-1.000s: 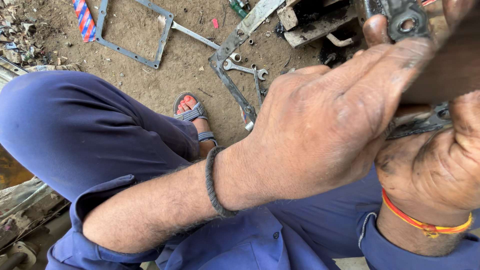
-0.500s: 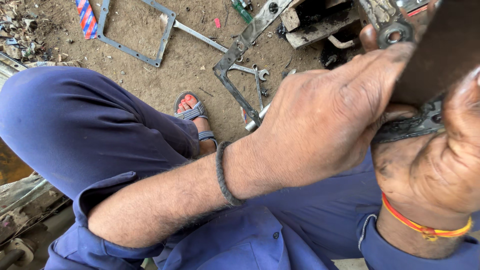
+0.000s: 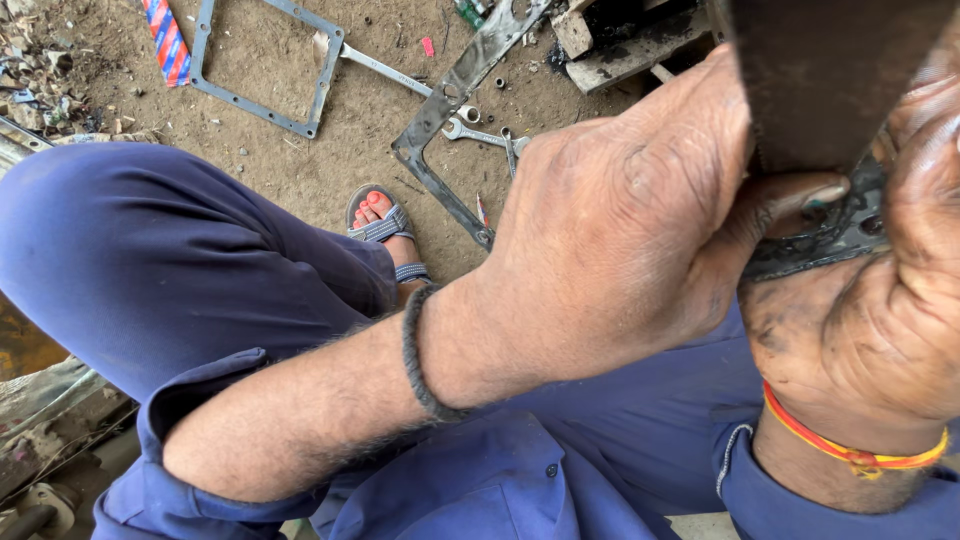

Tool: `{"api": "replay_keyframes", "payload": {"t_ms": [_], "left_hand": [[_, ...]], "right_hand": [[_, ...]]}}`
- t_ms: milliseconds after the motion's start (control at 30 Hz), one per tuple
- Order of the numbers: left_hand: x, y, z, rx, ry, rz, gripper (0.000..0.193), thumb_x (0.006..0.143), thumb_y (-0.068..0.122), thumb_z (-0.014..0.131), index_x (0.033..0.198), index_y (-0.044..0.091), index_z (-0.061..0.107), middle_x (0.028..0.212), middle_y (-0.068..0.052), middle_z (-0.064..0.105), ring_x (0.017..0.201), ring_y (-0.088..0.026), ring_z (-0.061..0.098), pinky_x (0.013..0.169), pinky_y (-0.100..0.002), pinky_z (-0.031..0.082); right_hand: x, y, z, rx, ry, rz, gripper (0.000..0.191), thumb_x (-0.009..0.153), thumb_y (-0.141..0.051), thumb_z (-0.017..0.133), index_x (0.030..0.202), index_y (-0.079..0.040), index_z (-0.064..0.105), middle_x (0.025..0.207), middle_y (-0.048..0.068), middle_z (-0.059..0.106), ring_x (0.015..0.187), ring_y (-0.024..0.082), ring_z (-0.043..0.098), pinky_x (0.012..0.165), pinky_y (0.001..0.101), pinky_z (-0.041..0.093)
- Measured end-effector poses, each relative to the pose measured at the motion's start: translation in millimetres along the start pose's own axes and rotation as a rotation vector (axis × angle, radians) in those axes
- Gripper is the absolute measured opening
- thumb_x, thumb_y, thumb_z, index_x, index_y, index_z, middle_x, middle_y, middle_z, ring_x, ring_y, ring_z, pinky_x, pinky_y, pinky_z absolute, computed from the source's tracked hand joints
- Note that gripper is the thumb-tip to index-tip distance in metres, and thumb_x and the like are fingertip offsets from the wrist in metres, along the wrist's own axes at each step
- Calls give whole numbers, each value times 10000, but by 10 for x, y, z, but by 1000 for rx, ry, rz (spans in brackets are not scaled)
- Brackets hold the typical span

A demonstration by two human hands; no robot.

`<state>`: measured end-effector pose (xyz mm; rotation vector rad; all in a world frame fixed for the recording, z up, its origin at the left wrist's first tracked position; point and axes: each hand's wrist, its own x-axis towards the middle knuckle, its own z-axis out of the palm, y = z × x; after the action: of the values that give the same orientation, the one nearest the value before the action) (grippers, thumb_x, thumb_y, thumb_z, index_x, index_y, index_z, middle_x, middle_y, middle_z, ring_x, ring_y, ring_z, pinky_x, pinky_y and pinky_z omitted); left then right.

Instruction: The person sits on the ground holding a metal frame bracket and files its edges and holes using a hand file, repositioning the frame repeatedly to file different sections by hand.

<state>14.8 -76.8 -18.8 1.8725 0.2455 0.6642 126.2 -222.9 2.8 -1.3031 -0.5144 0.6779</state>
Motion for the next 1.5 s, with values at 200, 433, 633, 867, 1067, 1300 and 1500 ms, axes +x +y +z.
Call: {"api": "replay_keyframes", "payload": {"t_ms": [200, 433, 633, 867, 1067, 1300, 1500], "left_hand": [[-47, 0, 42, -47, 36, 15, 438, 1031, 156, 692, 1400, 201, 460, 1256, 11, 669, 1091, -198, 701, 836, -279, 594], [6, -52, 100, -26, 14, 24, 470, 1053, 230, 692, 1442, 167, 438, 1333, -22, 655, 1186, -215, 728, 884, -303, 632], [33, -20, 60, 53, -147, -5, 418, 1075, 205, 655, 1460, 171, 497, 1261, -13, 737, 1073, -190, 778, 787, -319, 623], [63, -35, -1, -27, -54, -33, 537, 1058, 311, 684, 1496, 147, 421, 1230, -28, 698, 1108, -222, 738, 847, -327, 591], [4, -71, 38, -35, -60, 38, 501, 1063, 293, 656, 1498, 208, 422, 1306, 18, 689, 1117, -188, 714, 835, -277, 594], [33, -140, -21, 25, -204, 69, 615, 1047, 252, 672, 1582, 184, 376, 1319, 17, 699, 1105, -198, 723, 837, -290, 591], [94, -176, 27, 116, -176, 187, 635, 1044, 161, 641, 1572, 182, 287, 1464, 18, 638, 1024, -161, 762, 708, -268, 583]], "right_hand": [[12, -7, 43, 7, 5, 14, 345, 1204, -120, 447, 1514, 32, 460, 1477, 130, 541, 1352, 251, 574, 1210, 375, 470], [28, -7, 34, 4, -1, 24, 340, 1201, -105, 462, 1511, 36, 463, 1475, 130, 542, 1349, 247, 576, 1205, 371, 474], [32, -4, 40, -14, -10, 5, 336, 1199, -93, 475, 1508, 39, 466, 1473, 131, 544, 1347, 243, 579, 1200, 367, 477], [12, -39, 33, -24, -15, 9, 333, 1196, -78, 491, 1505, 42, 469, 1471, 132, 545, 1345, 238, 581, 1195, 362, 481], [-8, -38, 31, -28, -23, 13, 330, 1193, -65, 504, 1502, 45, 471, 1469, 132, 546, 1343, 234, 583, 1190, 358, 484], [37, -16, 35, -39, -27, -7, 328, 1190, -50, 520, 1499, 49, 474, 1467, 133, 548, 1341, 230, 586, 1185, 353, 487], [82, -103, 116, -121, -40, 23, 340, 1186, -42, 545, 1504, 56, 475, 1445, 137, 556, 1321, 229, 590, 1174, 350, 501]]}}
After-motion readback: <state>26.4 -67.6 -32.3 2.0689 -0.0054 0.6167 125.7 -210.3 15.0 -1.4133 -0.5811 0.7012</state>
